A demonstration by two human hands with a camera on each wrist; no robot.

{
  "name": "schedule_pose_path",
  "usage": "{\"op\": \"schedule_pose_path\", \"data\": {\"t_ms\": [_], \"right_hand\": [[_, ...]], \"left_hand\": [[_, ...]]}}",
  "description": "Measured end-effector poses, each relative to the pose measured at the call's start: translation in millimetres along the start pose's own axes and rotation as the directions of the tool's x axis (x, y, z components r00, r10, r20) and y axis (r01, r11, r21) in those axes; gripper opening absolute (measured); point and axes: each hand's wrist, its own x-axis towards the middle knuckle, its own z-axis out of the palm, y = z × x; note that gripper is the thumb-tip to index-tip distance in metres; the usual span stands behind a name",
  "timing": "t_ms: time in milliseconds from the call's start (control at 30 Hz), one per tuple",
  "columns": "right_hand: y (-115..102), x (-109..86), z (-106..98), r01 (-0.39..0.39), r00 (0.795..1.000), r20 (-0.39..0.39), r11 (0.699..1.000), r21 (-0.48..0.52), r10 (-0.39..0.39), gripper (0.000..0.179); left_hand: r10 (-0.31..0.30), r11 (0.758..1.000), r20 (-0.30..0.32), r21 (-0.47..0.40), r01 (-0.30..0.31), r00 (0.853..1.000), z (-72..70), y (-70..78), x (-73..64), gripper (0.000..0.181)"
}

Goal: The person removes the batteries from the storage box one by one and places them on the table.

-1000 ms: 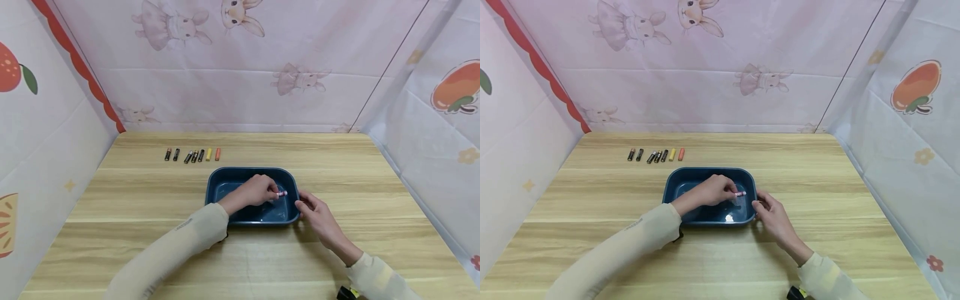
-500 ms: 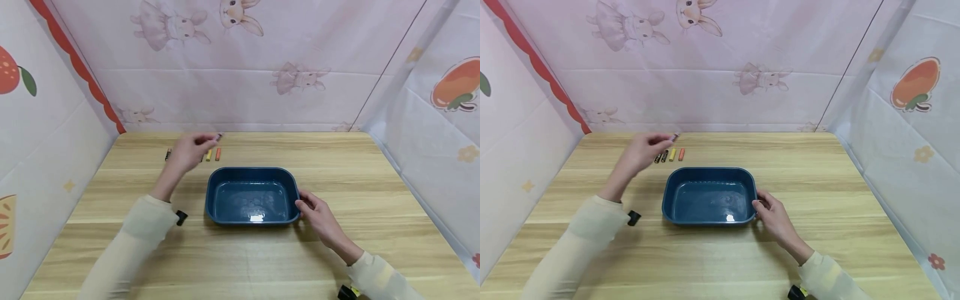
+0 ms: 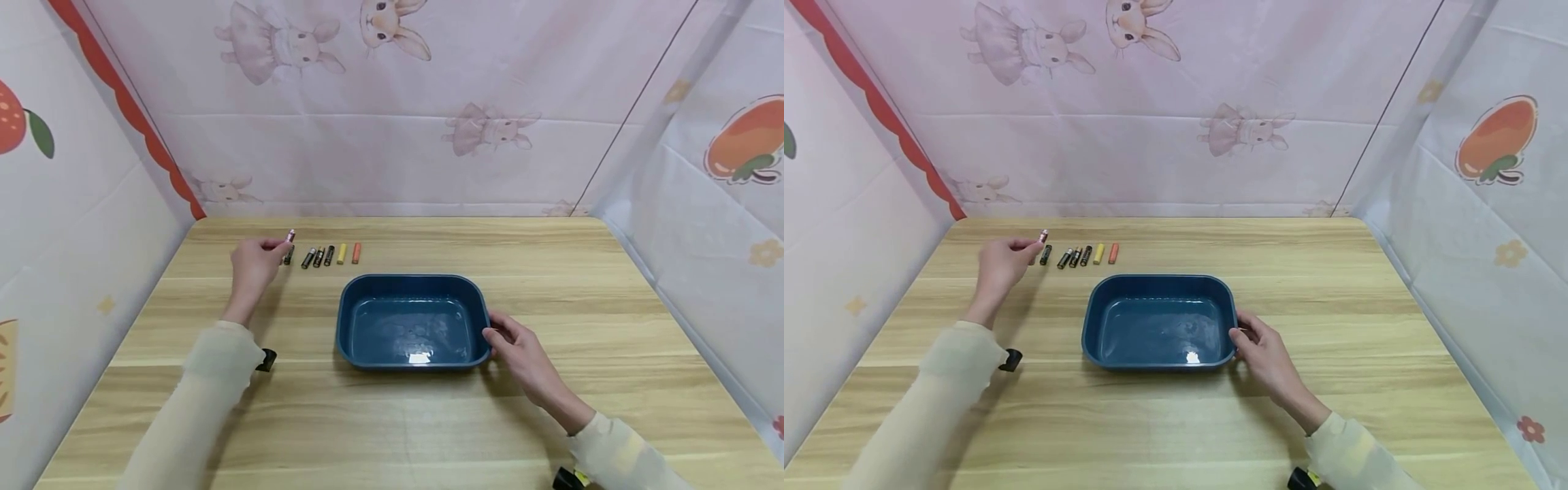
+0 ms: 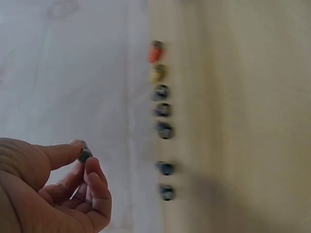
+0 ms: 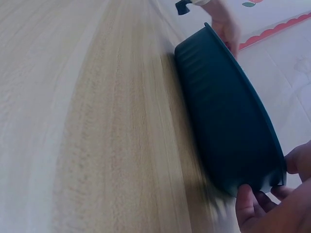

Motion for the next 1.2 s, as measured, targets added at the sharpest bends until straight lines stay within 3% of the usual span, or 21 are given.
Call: {"op": "schedule_pose_path", "data": {"t_ms": [100, 367, 700, 867, 1033, 1200], "right_hand": [[0, -0.1, 0, 0.002, 1.0, -0.001, 1.0, 0.0, -0.002, 0.049], [0, -0.3, 0, 0.006, 1.0, -0.002, 1.0, 0.0, -0.006, 0.049], [-2, -0.7, 0, 0.005, 1.0, 0.009, 1.0, 0.005, -0.005, 0.048], [-3, -1.2, 0, 0.003, 1.0, 0.009, 1.0, 0.0, -0.003, 0.048], [-3, -1.7, 0, 0.005, 1.0, 0.008, 1.0, 0.0, -0.005, 0.048], [-4, -2.2, 1, 0.007, 1.0, 0.001, 1.0, -0.003, -0.007, 0.048]], "left_hand": [[-0.033, 0.999, -0.002, 0.007, 0.033, 0.999, 7.8, -13.0, 3.1, 0.028], [-0.178, 0.983, 0.113, -0.028, 0.183, 0.977, 19.2, -26.6, 6.7, 0.03], [-0.148, 0.985, 0.074, 0.099, 0.141, 0.986, 29.3, -34.7, 9.7, 0.025], [-0.166, 0.98, 0.083, 0.123, 0.155, 0.983, 31.9, -33.7, 10.1, 0.024], [-0.179, 0.976, 0.111, 0.142, 0.163, 0.978, 31.8, -31.8, 8.9, 0.022], [-0.175, 0.973, 0.183, 0.181, 0.142, 0.967, 27.8, -28.2, 8.4, 0.019]]}}
